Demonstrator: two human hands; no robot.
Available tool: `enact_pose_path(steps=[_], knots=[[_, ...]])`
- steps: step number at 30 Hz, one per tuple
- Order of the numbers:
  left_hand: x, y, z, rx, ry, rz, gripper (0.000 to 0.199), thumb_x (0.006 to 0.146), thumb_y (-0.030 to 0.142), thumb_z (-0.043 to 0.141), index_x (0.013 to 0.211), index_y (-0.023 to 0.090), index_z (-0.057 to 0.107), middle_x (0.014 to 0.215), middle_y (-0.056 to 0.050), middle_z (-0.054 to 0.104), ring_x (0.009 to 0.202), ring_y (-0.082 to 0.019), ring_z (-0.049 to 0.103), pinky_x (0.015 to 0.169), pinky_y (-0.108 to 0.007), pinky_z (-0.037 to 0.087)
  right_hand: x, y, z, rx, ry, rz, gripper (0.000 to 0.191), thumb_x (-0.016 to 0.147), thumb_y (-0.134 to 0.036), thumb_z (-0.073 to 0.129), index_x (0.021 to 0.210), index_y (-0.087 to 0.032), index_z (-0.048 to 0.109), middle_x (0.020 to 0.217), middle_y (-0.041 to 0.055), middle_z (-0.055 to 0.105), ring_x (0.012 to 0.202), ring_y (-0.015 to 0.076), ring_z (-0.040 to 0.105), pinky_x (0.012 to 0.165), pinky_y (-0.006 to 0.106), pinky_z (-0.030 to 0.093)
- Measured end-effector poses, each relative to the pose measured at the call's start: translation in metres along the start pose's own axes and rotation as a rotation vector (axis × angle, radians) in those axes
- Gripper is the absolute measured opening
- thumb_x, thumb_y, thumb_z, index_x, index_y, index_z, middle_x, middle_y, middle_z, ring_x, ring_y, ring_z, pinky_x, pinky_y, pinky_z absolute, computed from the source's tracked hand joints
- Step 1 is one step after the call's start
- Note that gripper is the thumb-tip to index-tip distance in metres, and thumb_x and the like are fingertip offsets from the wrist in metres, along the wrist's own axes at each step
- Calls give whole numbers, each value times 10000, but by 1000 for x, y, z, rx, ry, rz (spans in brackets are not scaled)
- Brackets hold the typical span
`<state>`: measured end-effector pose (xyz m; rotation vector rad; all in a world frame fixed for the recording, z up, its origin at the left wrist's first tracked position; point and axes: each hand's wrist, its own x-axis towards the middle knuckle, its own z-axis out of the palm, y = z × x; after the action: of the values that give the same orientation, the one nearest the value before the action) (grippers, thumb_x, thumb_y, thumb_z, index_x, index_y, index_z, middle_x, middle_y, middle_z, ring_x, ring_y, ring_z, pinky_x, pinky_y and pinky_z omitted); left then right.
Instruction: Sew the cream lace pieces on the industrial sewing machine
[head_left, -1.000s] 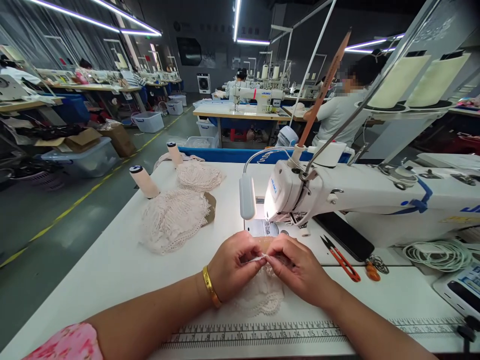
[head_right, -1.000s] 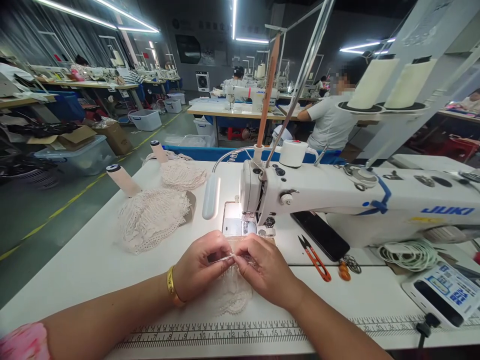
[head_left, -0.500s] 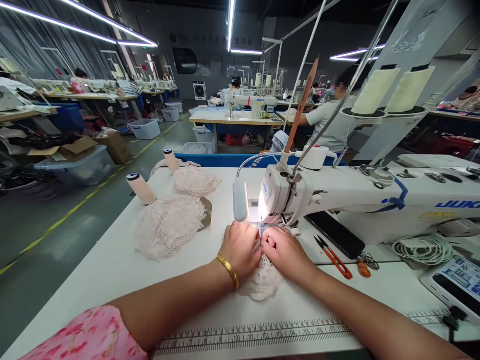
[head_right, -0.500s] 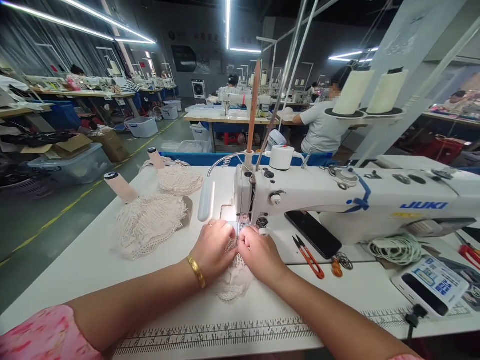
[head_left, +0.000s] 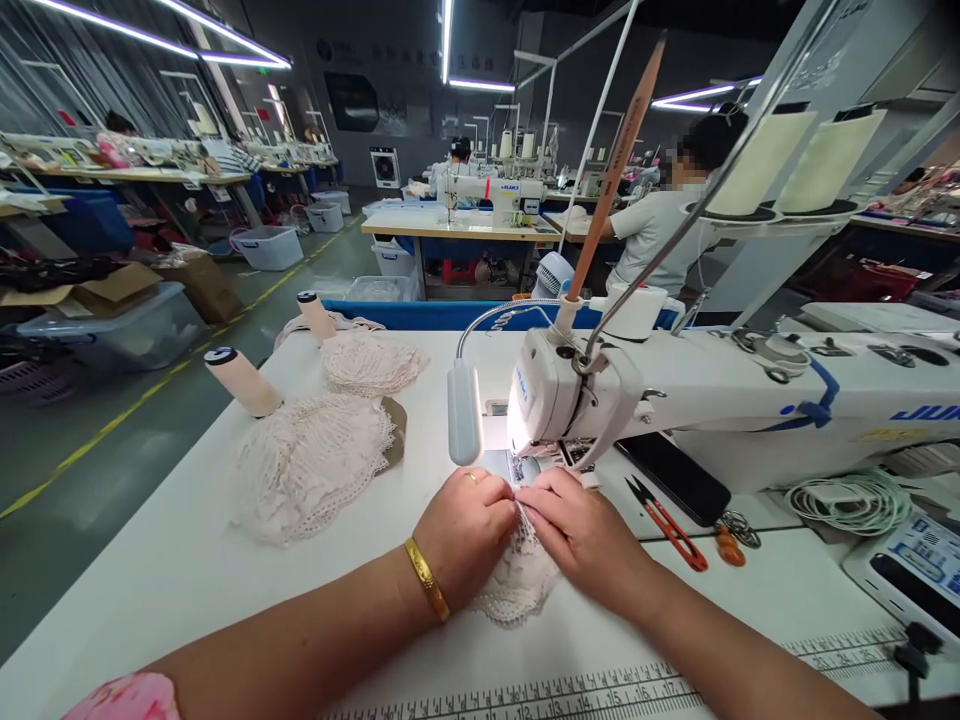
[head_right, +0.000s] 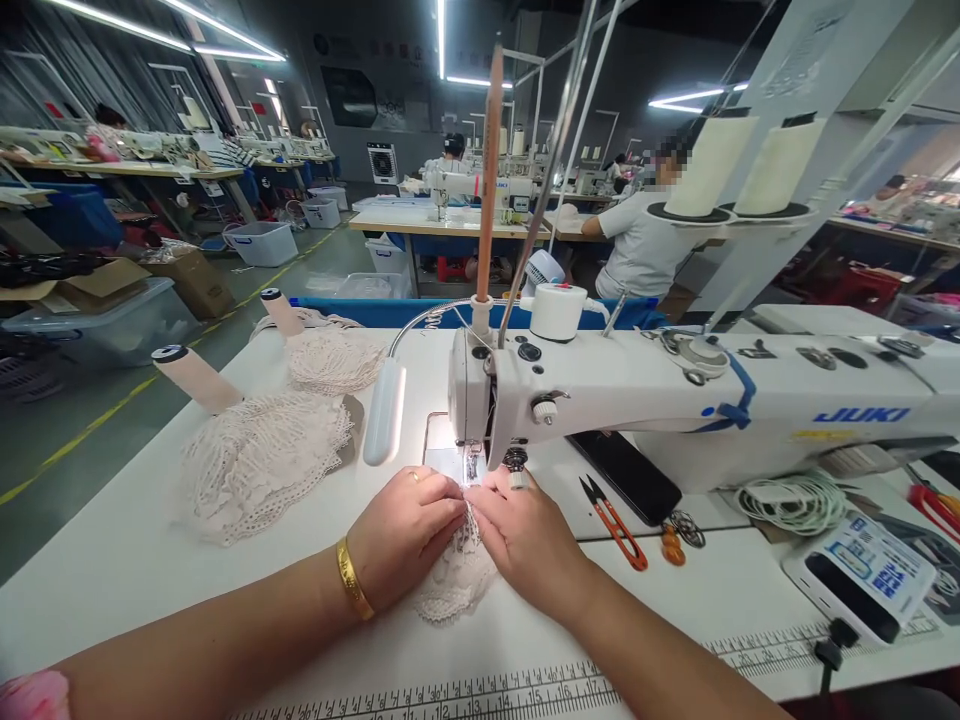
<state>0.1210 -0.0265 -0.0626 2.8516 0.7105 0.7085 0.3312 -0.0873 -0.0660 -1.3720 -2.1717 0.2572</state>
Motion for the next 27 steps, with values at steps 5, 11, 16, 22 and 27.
enact_pose_path(steps=[5,11,16,22,27], knots=[[-2,3,-4,30,23,-15,208,1026,191,524,948,178,716,1013,-105,735,870,-250,622,789,-422,506,1,4,4,-61,-4,3,257,1049,-135,469,1097,-236,700,1005,83,643,854,241,601,660,321,480],[-3,6,-2,30,76,-20,132,980,190,589,1030,167,709,1038,-92,727,902,-267,640,818,-461,572,2,5,2,-99,69,-20,278,1027,-90,452,1055,-219,697,970,60,666,751,199,601,598,297,447],[-2,8,-1,35,72,-33,126,958,201,631,1051,161,706,1074,-101,725,951,-288,655,843,-482,595,2,6,4,-159,142,-64,321,999,-73,457,1134,-207,716,1092,80,719,831,216,655,606,310,450],[1,11,-2,22,33,-57,140,961,234,650,1069,157,695,1076,-96,714,946,-282,638,876,-498,599,1,9,8,-242,175,-48,332,969,-83,469,1145,-200,725,1196,78,752,827,235,681,631,347,467],[3,15,0,32,23,-88,166,928,227,692,1076,152,695,1131,-106,715,976,-289,644,898,-502,603,3,9,7,-242,183,-39,335,976,-79,459,1131,-193,733,1205,78,763,821,232,693,641,351,484]])
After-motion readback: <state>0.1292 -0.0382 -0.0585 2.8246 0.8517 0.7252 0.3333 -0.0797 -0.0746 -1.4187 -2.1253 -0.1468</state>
